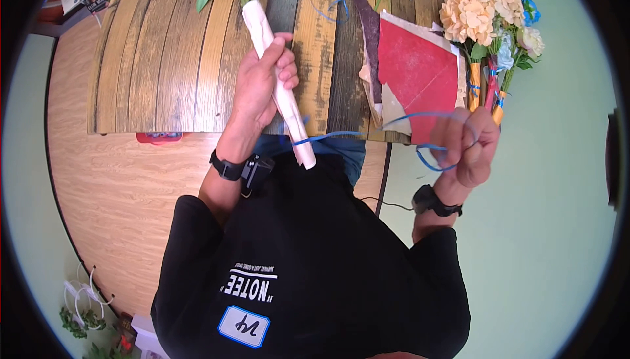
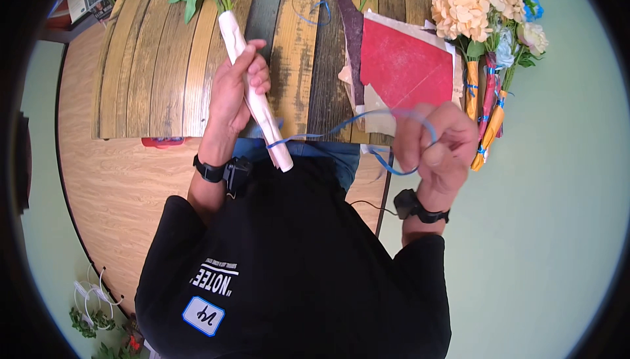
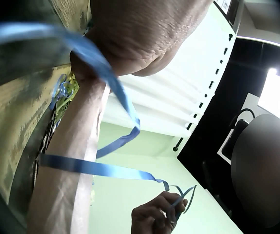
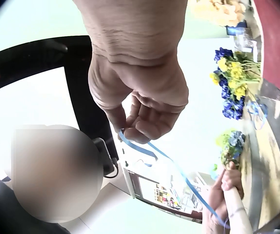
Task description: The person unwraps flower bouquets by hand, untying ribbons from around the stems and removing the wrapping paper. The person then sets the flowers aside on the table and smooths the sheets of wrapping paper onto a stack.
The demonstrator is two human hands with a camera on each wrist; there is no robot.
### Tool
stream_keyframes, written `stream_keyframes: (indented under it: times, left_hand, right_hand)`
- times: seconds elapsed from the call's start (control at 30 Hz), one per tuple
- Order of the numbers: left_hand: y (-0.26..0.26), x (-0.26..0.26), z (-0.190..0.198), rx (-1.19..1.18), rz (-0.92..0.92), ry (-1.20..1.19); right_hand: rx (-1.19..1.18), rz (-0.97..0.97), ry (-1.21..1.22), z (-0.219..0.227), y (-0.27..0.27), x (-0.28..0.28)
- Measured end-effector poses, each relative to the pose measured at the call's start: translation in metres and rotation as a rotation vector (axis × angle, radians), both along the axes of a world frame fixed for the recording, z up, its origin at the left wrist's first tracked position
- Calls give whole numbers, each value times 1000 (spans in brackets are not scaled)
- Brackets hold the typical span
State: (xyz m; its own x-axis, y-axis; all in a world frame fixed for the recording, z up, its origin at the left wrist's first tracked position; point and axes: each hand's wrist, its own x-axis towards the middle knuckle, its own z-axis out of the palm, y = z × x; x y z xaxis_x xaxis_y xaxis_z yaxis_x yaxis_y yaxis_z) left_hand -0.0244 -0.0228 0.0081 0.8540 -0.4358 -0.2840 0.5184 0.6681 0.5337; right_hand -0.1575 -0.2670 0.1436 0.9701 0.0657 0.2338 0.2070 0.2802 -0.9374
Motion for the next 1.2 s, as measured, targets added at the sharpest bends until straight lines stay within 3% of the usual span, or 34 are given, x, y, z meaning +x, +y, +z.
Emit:
stream_keyframes:
  times: [0.27,0.33,0.47,0.57,0.63,0.67,0.7,0.77,0.9,0.97,1.1,1.2]
  left_hand:
    - [6,-3,-5,48,-12,26]
    - [7,-3,-8,46,-19,25]
    - [9,-4,-11,73,-22,29]
    - [13,-6,-14,123,-11,51]
    - [15,-6,-20,63,-32,54]
    - [16,-6,-18,61,-33,60]
    - [16,-7,-19,55,-31,59]
    - [16,-6,-21,51,-41,54]
    - [18,-7,-21,52,-41,49]
    - [17,-7,-23,54,-45,51]
    - [15,-7,-24,45,-38,46]
    - [12,-8,-23,58,-38,52]
  right_hand:
    - [-287,-96,-83,60,-12,76]
    - [-351,-204,-105,65,-17,113]
    - [-357,-140,-197,79,-24,175]
    - [-369,-275,-131,83,-21,209]
    - [-497,-466,53,70,-30,229]
    - [-487,-301,-109,53,-49,246]
    - [-492,-299,-111,42,-48,250]
    - [-675,-309,-47,21,-39,259]
    - [-809,-282,52,-37,-38,271]
    - [-1013,-141,107,-65,-40,274]
    - [-1206,-93,189,-90,-29,278]
    - [-1262,-41,34,-93,-26,280]
